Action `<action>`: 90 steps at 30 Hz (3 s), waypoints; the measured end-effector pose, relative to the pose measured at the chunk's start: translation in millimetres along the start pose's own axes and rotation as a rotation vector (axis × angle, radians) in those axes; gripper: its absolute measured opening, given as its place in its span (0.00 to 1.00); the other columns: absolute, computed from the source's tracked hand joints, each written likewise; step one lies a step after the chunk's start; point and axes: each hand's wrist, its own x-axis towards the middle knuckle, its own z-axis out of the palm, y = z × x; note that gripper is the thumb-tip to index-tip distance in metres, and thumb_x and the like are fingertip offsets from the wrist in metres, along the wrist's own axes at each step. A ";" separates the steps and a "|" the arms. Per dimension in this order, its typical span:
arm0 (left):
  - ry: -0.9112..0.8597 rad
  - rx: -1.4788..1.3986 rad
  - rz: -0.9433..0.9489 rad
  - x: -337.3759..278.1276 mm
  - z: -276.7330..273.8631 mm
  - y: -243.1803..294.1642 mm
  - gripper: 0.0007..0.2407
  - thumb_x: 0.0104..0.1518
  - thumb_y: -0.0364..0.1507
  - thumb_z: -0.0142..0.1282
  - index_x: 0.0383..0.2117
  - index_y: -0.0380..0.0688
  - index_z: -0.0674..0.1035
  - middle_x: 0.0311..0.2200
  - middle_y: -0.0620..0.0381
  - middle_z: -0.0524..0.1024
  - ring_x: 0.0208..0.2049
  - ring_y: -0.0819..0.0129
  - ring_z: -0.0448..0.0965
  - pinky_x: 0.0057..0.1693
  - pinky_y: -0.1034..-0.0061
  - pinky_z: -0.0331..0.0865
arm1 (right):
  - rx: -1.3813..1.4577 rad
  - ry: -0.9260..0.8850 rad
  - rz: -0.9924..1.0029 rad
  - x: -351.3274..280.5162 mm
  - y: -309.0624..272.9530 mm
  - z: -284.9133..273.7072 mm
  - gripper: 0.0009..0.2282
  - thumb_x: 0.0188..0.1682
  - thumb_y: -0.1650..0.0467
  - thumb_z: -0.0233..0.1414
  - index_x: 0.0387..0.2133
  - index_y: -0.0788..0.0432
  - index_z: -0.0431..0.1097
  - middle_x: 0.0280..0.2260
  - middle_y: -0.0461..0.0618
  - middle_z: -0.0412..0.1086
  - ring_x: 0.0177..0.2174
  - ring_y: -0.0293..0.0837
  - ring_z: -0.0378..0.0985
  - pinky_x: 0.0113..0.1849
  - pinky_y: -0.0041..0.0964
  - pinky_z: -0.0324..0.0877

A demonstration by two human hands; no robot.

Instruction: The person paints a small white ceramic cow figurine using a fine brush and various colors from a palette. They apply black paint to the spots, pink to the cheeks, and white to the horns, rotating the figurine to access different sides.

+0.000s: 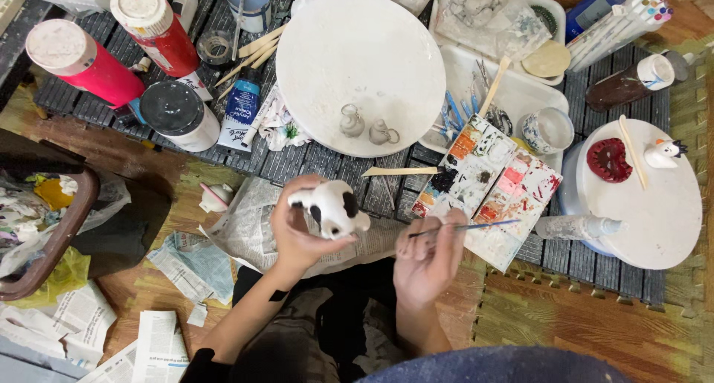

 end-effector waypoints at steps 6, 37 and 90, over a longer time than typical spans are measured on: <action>-0.063 -0.030 -0.352 11.2 -13.8 -23.6 0.27 0.45 0.26 0.73 0.52 0.38 0.73 0.43 0.54 0.80 0.46 0.69 0.81 0.56 0.72 0.74 | -0.127 0.162 -0.093 13.7 -3.8 -26.0 0.07 0.64 0.73 0.40 0.50 0.61 0.63 0.22 0.45 0.63 0.23 0.37 0.65 0.26 0.31 0.65; 0.065 0.188 -0.491 153.7 -43.7 -43.7 0.35 0.44 0.40 0.74 0.51 0.29 0.65 0.34 0.47 0.79 0.31 0.71 0.82 0.36 0.80 0.75 | -0.318 0.103 0.127 2.1 28.0 -39.3 0.05 0.63 0.74 0.39 0.47 0.60 0.62 0.26 0.46 0.61 0.26 0.38 0.63 0.31 0.35 0.65; -0.005 0.773 0.226 32.0 -10.4 -52.0 0.21 0.52 0.23 0.59 0.55 0.37 0.75 0.58 0.44 0.73 0.58 0.49 0.73 0.62 0.59 0.65 | -0.234 -0.016 0.239 44.3 126.2 -28.8 0.03 0.60 0.73 0.45 0.43 0.61 0.62 0.38 0.50 0.69 0.41 0.42 0.72 0.50 0.41 0.70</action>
